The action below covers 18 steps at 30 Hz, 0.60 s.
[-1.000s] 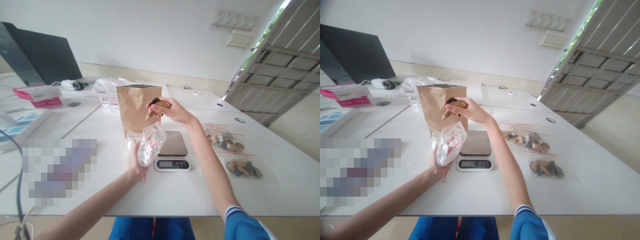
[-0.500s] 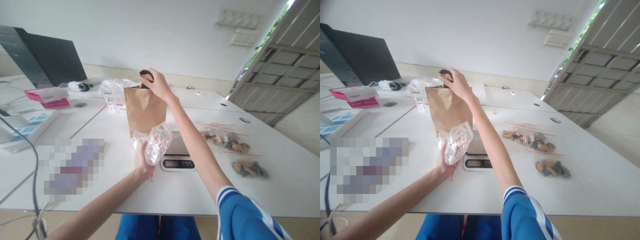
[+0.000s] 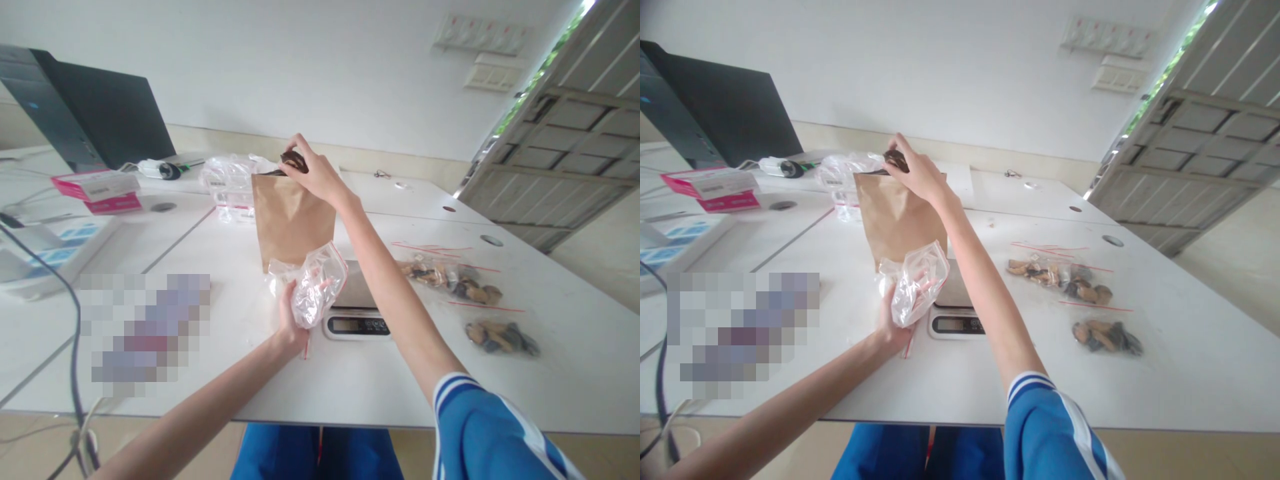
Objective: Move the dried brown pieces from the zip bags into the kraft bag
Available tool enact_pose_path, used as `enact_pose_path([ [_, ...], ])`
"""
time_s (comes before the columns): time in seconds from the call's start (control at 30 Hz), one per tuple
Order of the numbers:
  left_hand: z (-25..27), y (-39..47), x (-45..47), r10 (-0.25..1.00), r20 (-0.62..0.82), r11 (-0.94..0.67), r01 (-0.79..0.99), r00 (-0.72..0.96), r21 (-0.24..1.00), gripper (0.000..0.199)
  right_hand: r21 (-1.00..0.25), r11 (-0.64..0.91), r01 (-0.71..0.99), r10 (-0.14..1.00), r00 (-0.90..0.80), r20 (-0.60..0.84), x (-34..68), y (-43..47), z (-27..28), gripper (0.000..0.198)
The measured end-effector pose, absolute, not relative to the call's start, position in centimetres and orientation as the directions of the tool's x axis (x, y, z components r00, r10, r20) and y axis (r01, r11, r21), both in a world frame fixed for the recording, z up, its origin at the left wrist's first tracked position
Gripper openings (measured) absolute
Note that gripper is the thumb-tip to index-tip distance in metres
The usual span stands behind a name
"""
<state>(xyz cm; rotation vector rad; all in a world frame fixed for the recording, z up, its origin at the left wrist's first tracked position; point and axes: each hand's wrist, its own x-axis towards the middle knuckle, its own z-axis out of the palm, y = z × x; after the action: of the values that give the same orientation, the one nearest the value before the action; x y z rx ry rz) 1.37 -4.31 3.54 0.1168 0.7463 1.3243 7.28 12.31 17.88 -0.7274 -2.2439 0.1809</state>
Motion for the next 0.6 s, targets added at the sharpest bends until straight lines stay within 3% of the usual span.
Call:
enact_pose_path([
  [0.1, 3.5, -4.3, 1.4, 0.906, -0.420, 0.279, -0.826, 0.056, 0.490, 0.054, -0.277, 0.825, 0.493, 0.549, -0.582, 0.600, 7.2, 11.7, 17.9, 0.020],
  [0.27, 3.4, -4.3, 1.3, 0.911, -0.411, 0.270, -0.817, 0.044, 0.510, 0.054, -0.179, 0.746, 0.641, 0.606, -0.542, 0.582, 6.7, 10.9, 17.3, 0.039],
  [0.4, 3.3, -4.3, 1.3, 0.918, -0.392, 0.268, -0.814, 0.054, 0.516, 0.055, -0.179, 0.702, 0.689, 0.642, -0.505, 0.577, 6.6, 10.6, 17.1, 0.046],
  [0.6, 3.5, -4.3, 1.4, 0.909, -0.416, 0.262, -0.812, 0.027, 0.521, 0.054, -0.265, 0.707, 0.656, 0.673, -0.508, 0.538, 6.8, 10.9, 17.6, 0.021],
])
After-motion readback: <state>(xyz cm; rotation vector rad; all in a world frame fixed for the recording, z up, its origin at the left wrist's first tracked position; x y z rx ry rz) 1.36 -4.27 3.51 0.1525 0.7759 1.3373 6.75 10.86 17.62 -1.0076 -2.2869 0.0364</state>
